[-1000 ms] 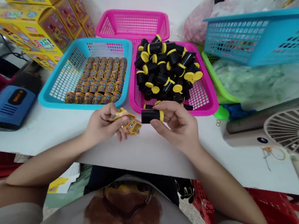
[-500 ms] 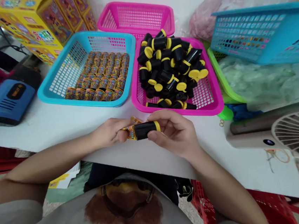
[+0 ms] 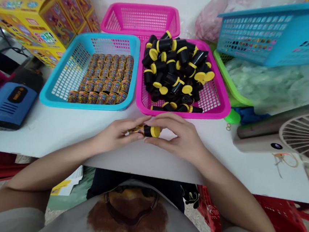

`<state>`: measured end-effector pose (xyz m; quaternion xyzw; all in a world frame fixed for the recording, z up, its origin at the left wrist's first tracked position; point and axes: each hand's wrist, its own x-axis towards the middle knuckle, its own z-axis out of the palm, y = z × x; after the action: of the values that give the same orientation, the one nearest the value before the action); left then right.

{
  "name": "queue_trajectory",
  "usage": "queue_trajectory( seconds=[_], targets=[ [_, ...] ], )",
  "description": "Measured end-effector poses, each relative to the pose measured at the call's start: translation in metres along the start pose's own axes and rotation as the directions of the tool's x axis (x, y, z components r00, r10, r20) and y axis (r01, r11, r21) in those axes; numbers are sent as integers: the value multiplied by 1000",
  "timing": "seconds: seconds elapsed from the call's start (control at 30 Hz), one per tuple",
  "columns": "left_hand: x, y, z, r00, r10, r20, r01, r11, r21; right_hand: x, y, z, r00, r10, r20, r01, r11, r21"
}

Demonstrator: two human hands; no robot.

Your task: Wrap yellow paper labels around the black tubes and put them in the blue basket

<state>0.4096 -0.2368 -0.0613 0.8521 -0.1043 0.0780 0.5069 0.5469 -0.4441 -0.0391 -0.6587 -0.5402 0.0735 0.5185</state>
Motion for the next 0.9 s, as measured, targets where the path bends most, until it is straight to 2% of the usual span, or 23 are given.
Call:
queue_trajectory(
  seconds=[0.1,0.17,0.27,0.33,0.4,0.43,0.5,0.57,0.6,0.67,0.7,0.8,0.9],
  targets=[
    [-1,5,7,996,-81,-25,69,947,-315,-2,4,8,996,71,46,-77,987,142],
    [-4,9,11,992,-113,-54,84,920,-383,-2,3,14,986,154,57,-163,948,272],
    [-9,14,16,981,-77,-177,44,982,-183,0,-4,23,944,325,56,-324,882,343],
    [-12,15,20,968,67,-242,-67,998,7,-1,-11,26,910,413,30,-403,866,295],
    [-13,14,23,946,222,-238,-193,972,137,-2,-15,28,895,446,-31,-431,879,206],
    [-12,12,25,938,259,-228,-226,961,161,-4,-15,28,897,438,-58,-425,891,158],
    [-10,10,26,941,212,-263,-190,976,104,-6,-12,26,931,347,-114,-340,937,79],
    [-7,10,26,942,54,-332,-91,991,-95,-8,-7,24,980,107,-167,-109,994,-3],
    [-5,11,25,934,-25,-357,-56,975,-214,-7,-4,23,985,-45,-167,34,997,-68],
    [-1,14,22,920,-139,-366,-24,913,-407,-6,0,24,951,-292,-100,262,936,-234],
    [1,16,21,916,-177,-359,-13,883,-470,-5,1,26,932,-360,-48,328,891,-315],
    [5,20,20,916,-236,-323,1,809,-588,-3,0,34,898,-440,4,386,782,-489],
    [8,20,24,959,-167,-227,-35,729,-683,-5,-5,41,871,-489,-37,400,752,-524]
  ],
)
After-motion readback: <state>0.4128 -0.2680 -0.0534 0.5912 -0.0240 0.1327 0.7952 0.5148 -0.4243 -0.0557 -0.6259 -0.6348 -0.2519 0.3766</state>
